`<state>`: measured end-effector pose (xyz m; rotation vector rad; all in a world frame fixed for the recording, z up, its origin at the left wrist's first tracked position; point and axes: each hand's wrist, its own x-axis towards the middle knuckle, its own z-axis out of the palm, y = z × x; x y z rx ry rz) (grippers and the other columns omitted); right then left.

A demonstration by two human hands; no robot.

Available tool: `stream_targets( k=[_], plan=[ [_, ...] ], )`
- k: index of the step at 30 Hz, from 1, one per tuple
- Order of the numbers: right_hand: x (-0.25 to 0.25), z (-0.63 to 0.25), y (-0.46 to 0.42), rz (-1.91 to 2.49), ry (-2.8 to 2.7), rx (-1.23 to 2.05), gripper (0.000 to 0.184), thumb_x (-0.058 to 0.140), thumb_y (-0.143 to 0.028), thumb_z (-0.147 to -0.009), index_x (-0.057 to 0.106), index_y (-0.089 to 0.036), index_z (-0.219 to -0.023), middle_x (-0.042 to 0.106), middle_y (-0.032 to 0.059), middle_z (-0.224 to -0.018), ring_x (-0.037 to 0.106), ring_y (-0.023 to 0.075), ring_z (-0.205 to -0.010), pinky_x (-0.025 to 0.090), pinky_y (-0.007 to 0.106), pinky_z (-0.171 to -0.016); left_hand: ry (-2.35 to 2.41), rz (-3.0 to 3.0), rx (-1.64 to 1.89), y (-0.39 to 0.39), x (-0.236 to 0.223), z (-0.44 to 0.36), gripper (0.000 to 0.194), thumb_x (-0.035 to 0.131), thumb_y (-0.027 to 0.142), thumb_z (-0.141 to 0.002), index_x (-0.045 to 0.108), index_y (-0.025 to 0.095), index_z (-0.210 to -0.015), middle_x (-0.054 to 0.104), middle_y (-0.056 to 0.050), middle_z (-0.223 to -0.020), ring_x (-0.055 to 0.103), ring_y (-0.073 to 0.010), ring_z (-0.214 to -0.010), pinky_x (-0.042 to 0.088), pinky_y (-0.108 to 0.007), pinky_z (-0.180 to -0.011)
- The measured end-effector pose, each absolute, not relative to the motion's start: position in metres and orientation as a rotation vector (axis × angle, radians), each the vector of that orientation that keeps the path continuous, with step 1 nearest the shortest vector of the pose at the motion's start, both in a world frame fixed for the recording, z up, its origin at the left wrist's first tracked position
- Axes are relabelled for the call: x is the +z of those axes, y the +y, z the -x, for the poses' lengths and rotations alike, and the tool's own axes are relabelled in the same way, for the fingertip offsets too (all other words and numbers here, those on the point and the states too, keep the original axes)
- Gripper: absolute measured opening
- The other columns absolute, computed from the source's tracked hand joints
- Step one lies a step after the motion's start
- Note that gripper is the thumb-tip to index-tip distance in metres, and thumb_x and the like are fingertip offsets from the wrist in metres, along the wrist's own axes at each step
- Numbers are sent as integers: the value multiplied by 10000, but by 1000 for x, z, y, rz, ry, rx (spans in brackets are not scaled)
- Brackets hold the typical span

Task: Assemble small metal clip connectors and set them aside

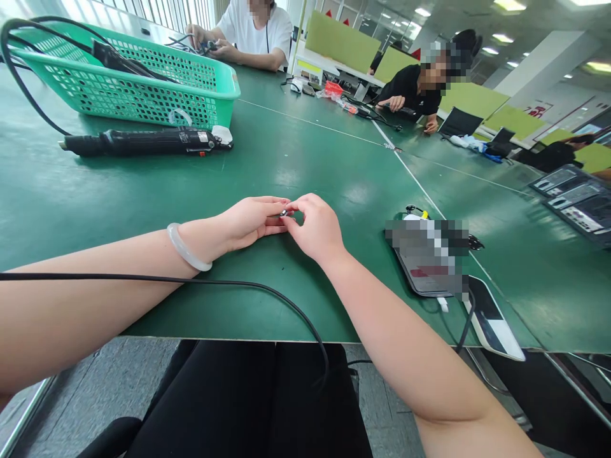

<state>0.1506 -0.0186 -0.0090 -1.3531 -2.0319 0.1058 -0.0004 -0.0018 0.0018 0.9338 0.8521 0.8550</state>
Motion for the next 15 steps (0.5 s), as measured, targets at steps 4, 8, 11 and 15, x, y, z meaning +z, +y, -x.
stream_targets(
  k=[4,8,11,15],
  plan=[
    [-13,-143,-19,1338,-2030,102,132,609,-277,-818,692,-193,-876,640,39,-882,585,176,-835,475,311,-721,899,-928,848,0,-1,0,152,504,81,-859,655,79,-876,680,-109,-898,645,-127,-782,534,-276,-806],
    [-17,-143,-18,1269,-1985,140,160,624,-338,-822,684,-195,-860,641,35,-892,590,165,-843,480,300,-732,912,-870,833,1,2,2,184,480,22,-832,657,65,-857,679,-112,-863,658,-131,-750,556,-270,-799],
    [-18,-146,-18,1244,-1956,152,164,636,-348,-816,676,-197,-866,642,34,-922,588,160,-856,478,291,-737,1018,-888,814,1,11,15,175,482,17,-827,636,78,-884,690,-111,-838,680,-148,-774,555,-292,-853],
    [-15,-156,-17,1314,-1882,213,160,625,-354,-821,668,-210,-875,649,23,-953,586,148,-830,471,290,-725,1286,-1170,790,1,30,58,105,519,154,-865,566,133,-957,708,-116,-874,699,-178,-832,529,-314,-899]
  ],
)
